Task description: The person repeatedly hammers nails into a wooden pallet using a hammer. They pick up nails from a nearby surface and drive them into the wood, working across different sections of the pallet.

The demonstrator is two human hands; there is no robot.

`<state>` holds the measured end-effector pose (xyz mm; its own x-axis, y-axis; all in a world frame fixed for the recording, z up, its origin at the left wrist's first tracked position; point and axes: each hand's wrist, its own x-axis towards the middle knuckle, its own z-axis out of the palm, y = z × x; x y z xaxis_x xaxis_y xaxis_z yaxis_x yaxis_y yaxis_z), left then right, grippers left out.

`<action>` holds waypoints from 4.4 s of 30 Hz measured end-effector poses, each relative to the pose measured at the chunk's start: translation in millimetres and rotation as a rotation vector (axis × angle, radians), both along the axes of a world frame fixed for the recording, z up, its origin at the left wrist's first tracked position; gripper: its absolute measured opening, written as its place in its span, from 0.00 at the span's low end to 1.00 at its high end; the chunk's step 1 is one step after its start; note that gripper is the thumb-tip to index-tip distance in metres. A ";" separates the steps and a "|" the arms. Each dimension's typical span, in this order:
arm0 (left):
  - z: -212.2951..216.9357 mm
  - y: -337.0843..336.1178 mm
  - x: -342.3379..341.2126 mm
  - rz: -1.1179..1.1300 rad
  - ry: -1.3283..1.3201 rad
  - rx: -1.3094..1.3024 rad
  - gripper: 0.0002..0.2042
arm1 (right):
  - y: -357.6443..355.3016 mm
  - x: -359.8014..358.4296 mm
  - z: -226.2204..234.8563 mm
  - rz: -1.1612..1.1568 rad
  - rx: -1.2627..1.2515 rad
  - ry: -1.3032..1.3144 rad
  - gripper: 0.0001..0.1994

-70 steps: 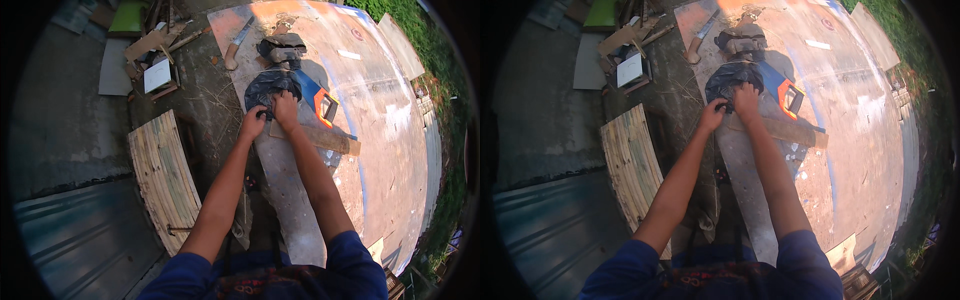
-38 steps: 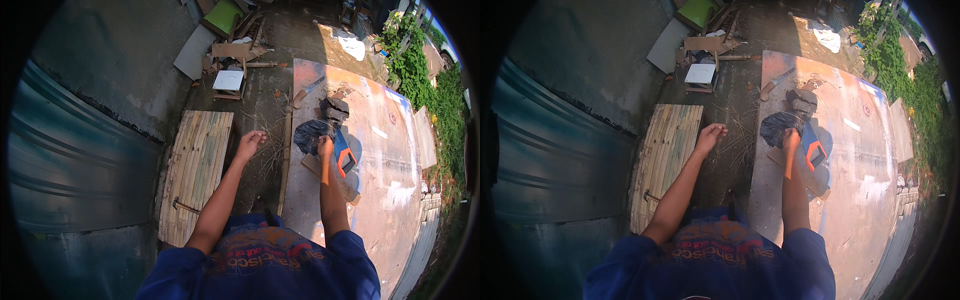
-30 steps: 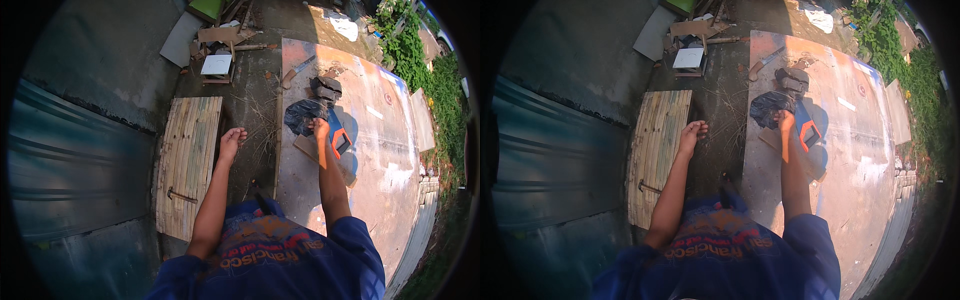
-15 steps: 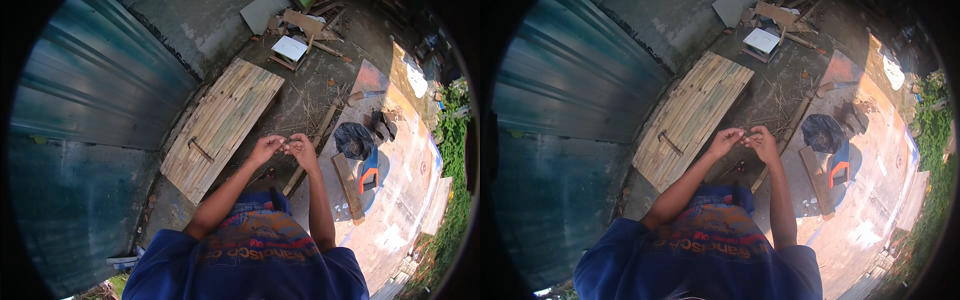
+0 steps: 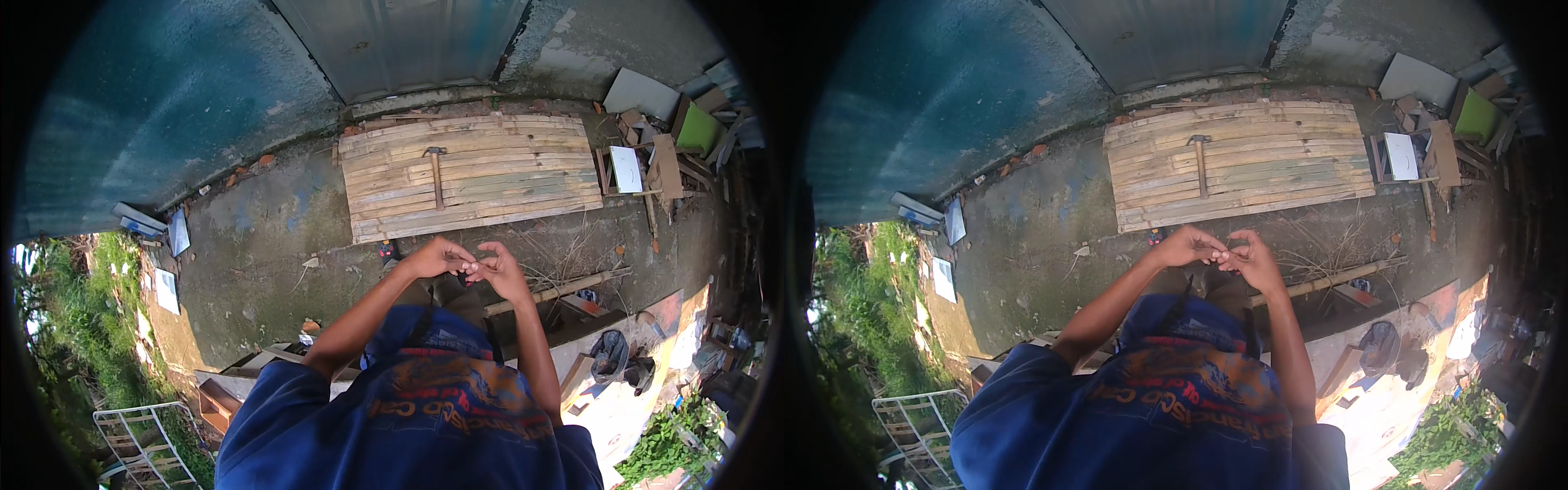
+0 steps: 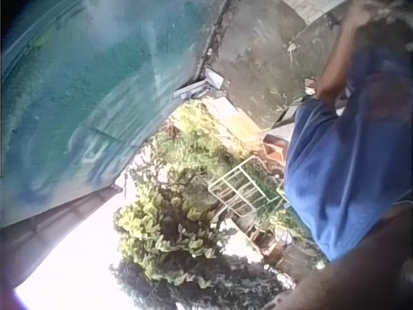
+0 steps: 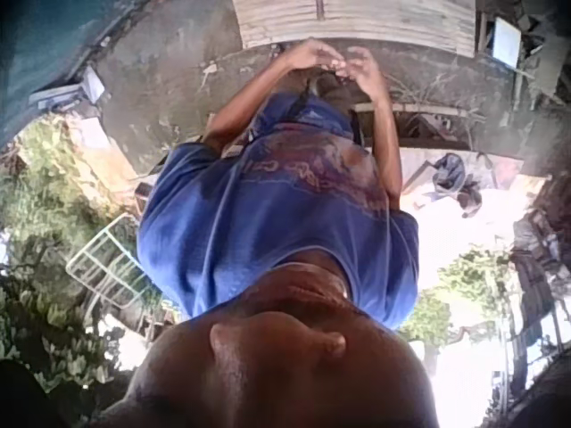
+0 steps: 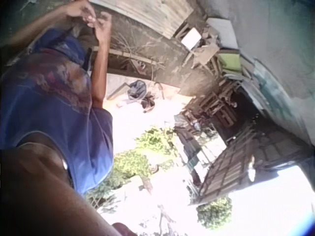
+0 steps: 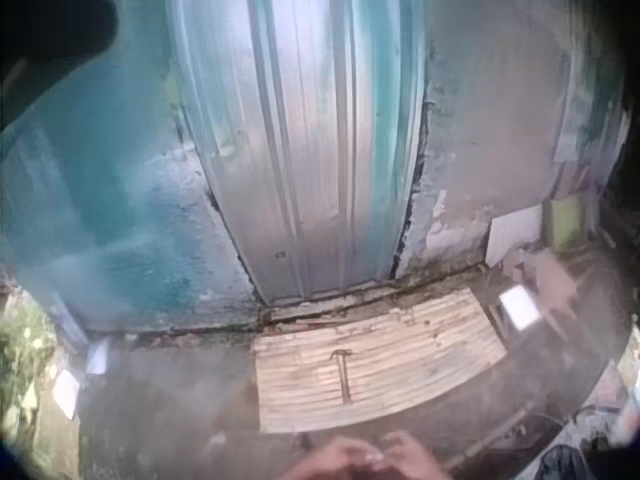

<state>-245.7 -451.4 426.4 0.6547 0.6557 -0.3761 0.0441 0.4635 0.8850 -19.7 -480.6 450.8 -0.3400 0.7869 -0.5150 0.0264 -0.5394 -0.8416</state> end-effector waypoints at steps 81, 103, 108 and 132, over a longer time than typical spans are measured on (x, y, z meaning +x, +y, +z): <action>-438.2 324.7 -222.6 1.068 1.065 0.765 0.06 | 348.4 -313.0 -357.6 0.188 0.555 -0.616 0.14; -430.6 306.0 -225.8 1.079 1.107 0.701 0.23 | 349.5 -310.7 -337.8 0.142 0.574 -0.607 0.18; -433.3 282.6 -224.9 0.869 1.488 0.404 0.33 | 346.9 -308.8 -341.6 0.134 0.467 -0.543 0.21; -427.6 285.5 -224.4 0.857 1.491 0.395 0.34 | 346.0 -297.5 -369.6 0.248 0.529 -0.536 0.17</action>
